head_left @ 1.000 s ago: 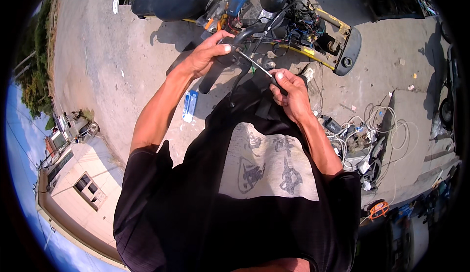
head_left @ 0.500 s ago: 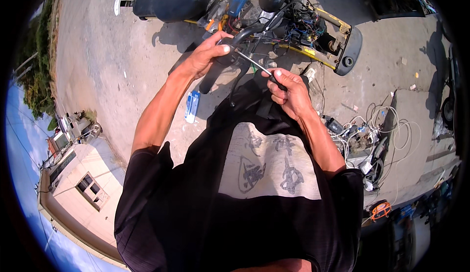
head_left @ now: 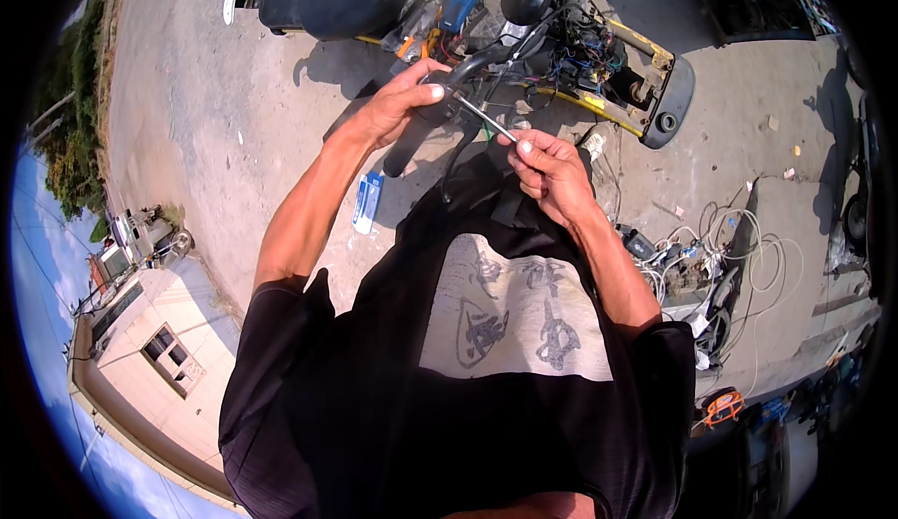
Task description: The person uses a T-handle wrench to tighten bolts on the scooter's handlebar assembly and then moves to the front wheel area to adjust components near the brake caliper. The person handles the wrench and scooter parts directly.
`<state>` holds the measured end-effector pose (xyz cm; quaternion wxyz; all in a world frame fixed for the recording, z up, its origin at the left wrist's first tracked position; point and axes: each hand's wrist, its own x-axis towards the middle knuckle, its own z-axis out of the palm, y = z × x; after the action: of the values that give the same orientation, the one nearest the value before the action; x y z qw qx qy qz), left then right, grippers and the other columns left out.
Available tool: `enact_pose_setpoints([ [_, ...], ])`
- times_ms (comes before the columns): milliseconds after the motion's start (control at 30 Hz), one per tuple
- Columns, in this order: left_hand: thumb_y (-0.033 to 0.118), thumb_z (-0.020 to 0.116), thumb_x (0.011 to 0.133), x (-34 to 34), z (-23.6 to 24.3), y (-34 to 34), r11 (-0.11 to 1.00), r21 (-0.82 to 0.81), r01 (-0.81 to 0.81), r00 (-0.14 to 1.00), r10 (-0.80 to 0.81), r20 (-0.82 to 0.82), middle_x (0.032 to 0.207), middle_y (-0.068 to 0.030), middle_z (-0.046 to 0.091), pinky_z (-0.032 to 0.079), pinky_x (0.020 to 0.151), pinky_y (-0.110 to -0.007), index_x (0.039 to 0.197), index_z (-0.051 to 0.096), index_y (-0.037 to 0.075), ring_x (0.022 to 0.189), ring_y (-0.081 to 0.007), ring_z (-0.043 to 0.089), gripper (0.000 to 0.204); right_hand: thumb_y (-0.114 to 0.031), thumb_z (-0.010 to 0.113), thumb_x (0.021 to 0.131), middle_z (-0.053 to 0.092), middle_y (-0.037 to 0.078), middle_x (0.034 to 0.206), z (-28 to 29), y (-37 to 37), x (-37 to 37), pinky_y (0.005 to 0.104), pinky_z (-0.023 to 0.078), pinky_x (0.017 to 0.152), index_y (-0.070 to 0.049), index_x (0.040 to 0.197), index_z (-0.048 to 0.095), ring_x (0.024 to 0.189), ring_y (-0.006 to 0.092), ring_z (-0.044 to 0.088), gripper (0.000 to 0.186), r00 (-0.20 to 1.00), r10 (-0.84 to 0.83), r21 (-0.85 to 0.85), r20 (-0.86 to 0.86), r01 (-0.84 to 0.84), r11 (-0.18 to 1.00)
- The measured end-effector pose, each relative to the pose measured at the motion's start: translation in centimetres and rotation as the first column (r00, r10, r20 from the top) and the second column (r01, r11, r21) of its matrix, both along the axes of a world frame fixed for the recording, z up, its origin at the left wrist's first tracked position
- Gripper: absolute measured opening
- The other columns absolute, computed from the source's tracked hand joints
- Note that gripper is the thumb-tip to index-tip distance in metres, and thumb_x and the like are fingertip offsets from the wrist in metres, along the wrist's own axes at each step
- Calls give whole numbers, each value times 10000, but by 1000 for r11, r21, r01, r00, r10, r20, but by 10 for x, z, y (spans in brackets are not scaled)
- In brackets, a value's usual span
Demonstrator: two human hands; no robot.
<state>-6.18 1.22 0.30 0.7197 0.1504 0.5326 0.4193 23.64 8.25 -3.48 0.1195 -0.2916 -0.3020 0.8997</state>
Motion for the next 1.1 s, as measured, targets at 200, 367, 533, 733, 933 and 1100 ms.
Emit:
enact_pose_setpoints([
  [200, 192, 682, 984, 4, 8, 3, 1000, -13, 19, 999, -19, -36, 1204, -71, 654, 509, 1015, -309, 1391, 520, 51, 1112, -132, 634, 461, -138, 728, 942, 637, 172, 932, 30, -6, -14, 448, 558, 666, -54, 1264, 651, 731, 377, 667, 342, 929, -184, 936, 322, -282, 212],
  [367, 193, 679, 983, 3, 4, 3, 1000, 2, 9, 999, -8, -35, 1195, -71, 662, 509, 1013, -305, 1387, 527, 42, 1111, -130, 635, 457, -160, 645, 1029, 606, 13, 813, 17, -1, -12, 287, 447, 494, -13, 1224, 680, 580, 164, 590, 247, 966, -11, 464, 258, -114, 878],
  [533, 177, 668, 982, 3, 2, 4, 1000, -5, -6, 999, 6, -38, 1189, -78, 668, 530, 986, -296, 1389, 519, 37, 1081, -131, 652, 456, -158, 644, 1030, 613, 58, 838, 8, 8, -9, 234, 356, 496, 21, 1180, 685, 562, 74, 477, 236, 997, 8, -437, -76, -40, 898],
  [733, 212, 687, 976, 4, -1, 1, 999, 40, -4, 998, 6, -55, 1191, -134, 678, 578, 961, -290, 1418, 457, -14, 1051, -158, 697, 547, -78, 745, 887, 617, 136, 925, 21, -6, -16, 385, 536, 595, -22, 1177, 671, 725, 284, 665, 304, 947, -235, 976, 217, -209, 58],
  [933, 200, 671, 984, 3, -6, 1, 998, 59, -3, 998, 7, -57, 1178, -128, 682, 575, 962, -298, 1414, 463, -8, 1056, -160, 695, 521, -122, 644, 1016, 625, -12, 770, 14, 11, -18, 226, 348, 478, 45, 1079, 708, 613, 39, 511, 189, 993, 34, -93, 115, -23, 995],
  [1100, 181, 662, 982, 3, 4, 4, 1000, -10, 19, 998, -19, -61, 1199, -79, 664, 518, 993, -307, 1376, 529, 37, 1103, -128, 635, 440, -90, 702, 949, 634, 14, 794, 21, -1, -24, 304, 447, 486, -22, 1079, 719, 627, 150, 620, 148, 954, -131, 655, 270, -83, 751],
])
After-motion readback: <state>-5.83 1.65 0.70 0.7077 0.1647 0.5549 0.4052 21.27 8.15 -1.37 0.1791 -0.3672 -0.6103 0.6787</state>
